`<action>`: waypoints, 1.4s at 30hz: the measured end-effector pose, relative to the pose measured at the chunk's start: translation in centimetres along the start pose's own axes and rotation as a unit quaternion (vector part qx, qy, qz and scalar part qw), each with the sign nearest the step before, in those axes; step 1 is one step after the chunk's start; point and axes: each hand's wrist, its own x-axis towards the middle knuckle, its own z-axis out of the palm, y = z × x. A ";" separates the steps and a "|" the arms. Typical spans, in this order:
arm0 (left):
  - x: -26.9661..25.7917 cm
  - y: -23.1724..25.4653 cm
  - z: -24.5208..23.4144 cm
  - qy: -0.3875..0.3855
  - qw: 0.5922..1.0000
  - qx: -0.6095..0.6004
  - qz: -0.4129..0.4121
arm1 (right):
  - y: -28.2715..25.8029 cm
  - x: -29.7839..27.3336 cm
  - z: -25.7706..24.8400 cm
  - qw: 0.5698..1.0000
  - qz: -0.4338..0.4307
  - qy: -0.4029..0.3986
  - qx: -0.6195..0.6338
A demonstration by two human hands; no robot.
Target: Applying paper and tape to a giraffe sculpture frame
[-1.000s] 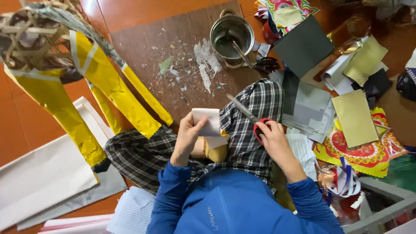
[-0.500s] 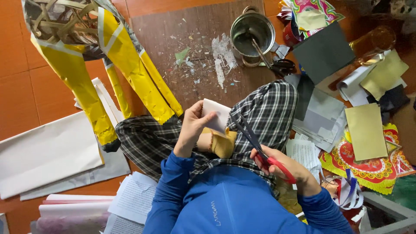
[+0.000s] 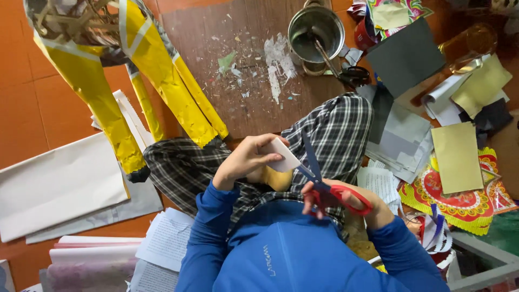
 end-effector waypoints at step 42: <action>0.0 -14.0 -1.7 0.112 0.890 -0.437 -0.058 | 4.4 3.5 -1.8 0.992 -0.079 0.088 -0.039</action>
